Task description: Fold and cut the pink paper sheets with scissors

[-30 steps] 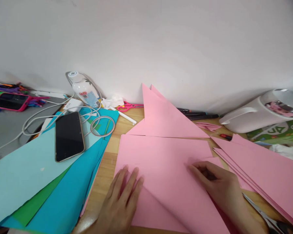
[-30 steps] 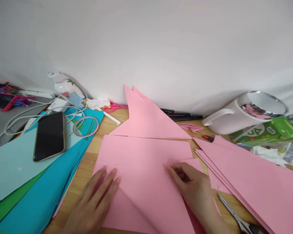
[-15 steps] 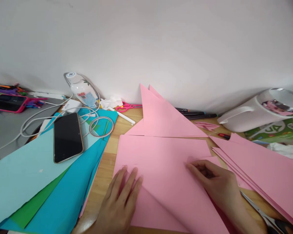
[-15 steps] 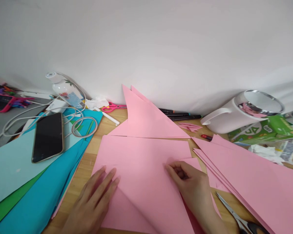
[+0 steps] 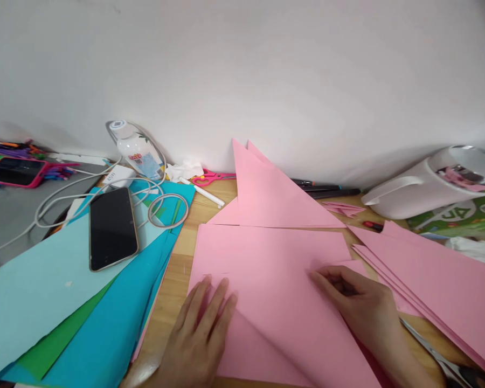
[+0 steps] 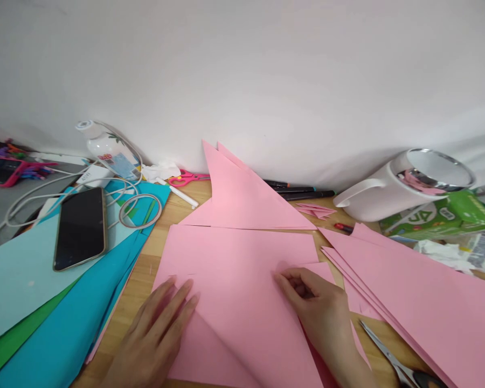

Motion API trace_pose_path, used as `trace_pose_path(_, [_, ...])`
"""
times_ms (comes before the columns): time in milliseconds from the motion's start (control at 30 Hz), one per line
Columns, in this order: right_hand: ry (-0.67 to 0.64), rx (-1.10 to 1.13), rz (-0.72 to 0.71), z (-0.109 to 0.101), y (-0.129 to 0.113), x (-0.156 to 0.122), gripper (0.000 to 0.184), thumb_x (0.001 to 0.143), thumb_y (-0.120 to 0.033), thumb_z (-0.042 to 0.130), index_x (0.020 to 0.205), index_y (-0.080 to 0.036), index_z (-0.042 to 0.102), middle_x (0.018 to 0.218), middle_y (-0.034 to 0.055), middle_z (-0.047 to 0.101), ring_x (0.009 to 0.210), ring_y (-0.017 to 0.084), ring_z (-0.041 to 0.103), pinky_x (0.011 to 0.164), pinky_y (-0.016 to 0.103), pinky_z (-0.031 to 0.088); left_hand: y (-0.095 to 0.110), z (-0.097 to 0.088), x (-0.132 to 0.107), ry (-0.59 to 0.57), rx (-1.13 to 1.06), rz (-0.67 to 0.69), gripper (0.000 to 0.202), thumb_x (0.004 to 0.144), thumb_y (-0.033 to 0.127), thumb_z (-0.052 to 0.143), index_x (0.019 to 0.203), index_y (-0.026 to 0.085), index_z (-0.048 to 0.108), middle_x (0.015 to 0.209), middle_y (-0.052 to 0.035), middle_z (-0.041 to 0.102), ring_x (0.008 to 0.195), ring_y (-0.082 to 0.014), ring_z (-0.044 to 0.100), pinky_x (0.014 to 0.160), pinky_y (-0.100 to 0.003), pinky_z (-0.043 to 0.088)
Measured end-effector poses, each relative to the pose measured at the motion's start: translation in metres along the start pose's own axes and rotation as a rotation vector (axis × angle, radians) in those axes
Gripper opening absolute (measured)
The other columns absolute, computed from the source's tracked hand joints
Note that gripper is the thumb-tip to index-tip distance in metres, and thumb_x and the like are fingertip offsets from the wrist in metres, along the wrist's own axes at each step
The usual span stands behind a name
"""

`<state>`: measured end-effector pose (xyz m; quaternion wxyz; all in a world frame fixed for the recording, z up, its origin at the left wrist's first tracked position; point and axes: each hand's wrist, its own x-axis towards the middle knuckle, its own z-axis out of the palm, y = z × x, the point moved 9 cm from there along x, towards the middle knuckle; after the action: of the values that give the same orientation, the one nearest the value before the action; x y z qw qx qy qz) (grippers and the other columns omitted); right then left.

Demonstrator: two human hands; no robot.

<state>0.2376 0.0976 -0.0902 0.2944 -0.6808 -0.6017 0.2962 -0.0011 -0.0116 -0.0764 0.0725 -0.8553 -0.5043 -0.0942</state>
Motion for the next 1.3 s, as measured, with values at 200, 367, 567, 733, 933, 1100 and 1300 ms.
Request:
trace_pose_path(200, [0.014,-0.026,-0.064,-0.0007,-0.001,-0.0005,0.022,0.074,-0.042,0.064,0.072,-0.021,0.072,0.065,0.0007,0.069,0.053,0.014,0.059,0.048,0.021,0.047,0.0007,-0.0001,0.0011,0.011,0.007,-0.008,0.059,0.08,0.004,0.037,0.139,0.01,0.038,0.148,-0.0134,0.034,0.134,-0.039,0.027,0.104,-0.049,0.031])
trace_pose_path(367, [0.022,-0.065,-0.078,-0.0017,-0.0009,-0.0006,0.023,0.074,-0.042,0.063,0.073,-0.022,0.073,0.066,0.0009,0.07,0.056,0.016,0.061,0.048,0.022,0.046,0.0013,0.0011,-0.0006,0.003,0.025,-0.011,0.061,0.079,0.004,0.036,0.14,0.011,0.037,0.148,-0.0127,0.034,0.134,-0.0385,0.027,0.103,-0.049,0.033])
trace_pose_path(567, [0.005,-0.06,-0.066,-0.0003,0.0022,-0.0004,0.023,0.075,-0.042,0.062,0.074,-0.022,0.073,0.069,0.0012,0.071,0.058,0.016,0.062,0.048,0.021,0.047,0.0006,-0.0017,0.0012,0.034,0.017,-0.019,0.059,0.079,0.002,0.037,0.137,0.012,0.042,0.149,-0.0123,0.032,0.134,-0.0368,0.029,0.105,-0.048,0.031])
trace_pose_path(733, [0.008,-0.073,-0.047,-0.0005,0.0052,-0.0008,0.023,0.074,-0.042,0.063,0.075,-0.022,0.073,0.068,0.0008,0.071,0.058,0.016,0.063,0.049,0.021,0.048,0.0003,-0.001,0.0015,0.019,0.021,-0.009,0.058,0.079,0.003,0.037,0.137,0.01,0.042,0.147,-0.0136,0.035,0.134,-0.0386,0.029,0.104,-0.049,0.031])
trace_pose_path(933, [0.003,-0.054,-0.023,-0.0009,0.005,-0.0006,0.02,0.074,-0.041,0.064,0.074,-0.022,0.072,0.07,0.0003,0.071,0.059,0.016,0.063,0.052,0.02,0.05,0.001,-0.0004,0.0006,0.01,0.022,-0.005,0.058,0.079,0.003,0.036,0.137,0.011,0.041,0.147,-0.0133,0.035,0.134,-0.0383,0.029,0.104,-0.049,0.031])
trace_pose_path(1100, [0.014,-0.053,-0.035,-0.0021,0.0032,0.0,0.019,0.073,-0.04,0.064,0.072,-0.022,0.072,0.066,0.0,0.07,0.055,0.015,0.061,0.05,0.02,0.049,0.0011,-0.0021,0.0026,0.013,0.012,-0.017,0.059,0.078,0.002,0.038,0.137,0.011,0.041,0.149,-0.0131,0.032,0.134,-0.0377,0.028,0.105,-0.048,0.03])
trace_pose_path(1300, [0.021,-0.041,-0.002,-0.0024,0.0036,-0.0009,0.02,0.072,-0.04,0.064,0.07,-0.022,0.071,0.066,-0.0001,0.069,0.055,0.015,0.061,0.051,0.02,0.049,0.0009,-0.0006,0.0017,0.017,0.019,-0.026,0.06,0.078,0.002,0.036,0.137,0.013,0.041,0.15,-0.0113,0.031,0.134,-0.0371,0.028,0.105,-0.048,0.031])
